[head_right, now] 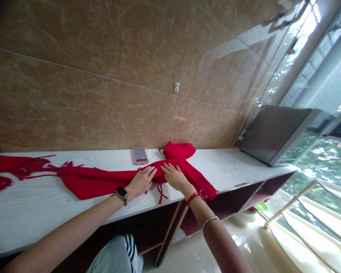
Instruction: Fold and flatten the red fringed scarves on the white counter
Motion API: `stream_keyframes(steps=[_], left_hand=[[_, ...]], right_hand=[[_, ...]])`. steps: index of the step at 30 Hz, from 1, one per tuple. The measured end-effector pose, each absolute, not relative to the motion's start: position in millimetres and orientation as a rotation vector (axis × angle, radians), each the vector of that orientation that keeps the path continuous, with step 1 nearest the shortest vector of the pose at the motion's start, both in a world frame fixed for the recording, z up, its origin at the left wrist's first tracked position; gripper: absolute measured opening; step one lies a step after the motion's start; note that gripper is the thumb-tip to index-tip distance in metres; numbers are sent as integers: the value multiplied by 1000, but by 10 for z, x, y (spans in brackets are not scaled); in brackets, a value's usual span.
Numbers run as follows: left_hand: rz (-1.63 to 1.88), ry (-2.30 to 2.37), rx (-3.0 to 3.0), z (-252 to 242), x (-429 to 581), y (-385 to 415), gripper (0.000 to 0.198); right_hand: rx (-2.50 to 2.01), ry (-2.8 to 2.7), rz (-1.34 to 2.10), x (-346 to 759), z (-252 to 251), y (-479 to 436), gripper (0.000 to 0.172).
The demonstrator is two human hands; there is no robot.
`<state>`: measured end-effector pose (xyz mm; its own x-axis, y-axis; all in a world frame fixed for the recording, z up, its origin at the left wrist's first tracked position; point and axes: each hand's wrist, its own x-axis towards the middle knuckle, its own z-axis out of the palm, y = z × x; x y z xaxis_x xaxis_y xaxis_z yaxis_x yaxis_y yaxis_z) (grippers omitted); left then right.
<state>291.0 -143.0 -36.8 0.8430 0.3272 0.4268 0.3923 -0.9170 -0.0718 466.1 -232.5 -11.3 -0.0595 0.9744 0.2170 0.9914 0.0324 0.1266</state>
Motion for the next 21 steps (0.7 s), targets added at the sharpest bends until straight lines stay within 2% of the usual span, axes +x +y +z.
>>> stream_keyframes(steps=[3, 7, 21], left_hand=[[-629, -655, -2854, -388, 2982, -1477, 56], [-620, -739, -2811, -408, 3037, -1492, 51], [-654, -544, -2694, -332, 3136, -1342, 54]], right_hand=[[-2092, -2204, -335, 4681, -98, -2315, 47], [-2057, -2195, -327, 4692, -75, -2317, 47], [-1949, -2166, -523, 4747, -124, -2268, 39]])
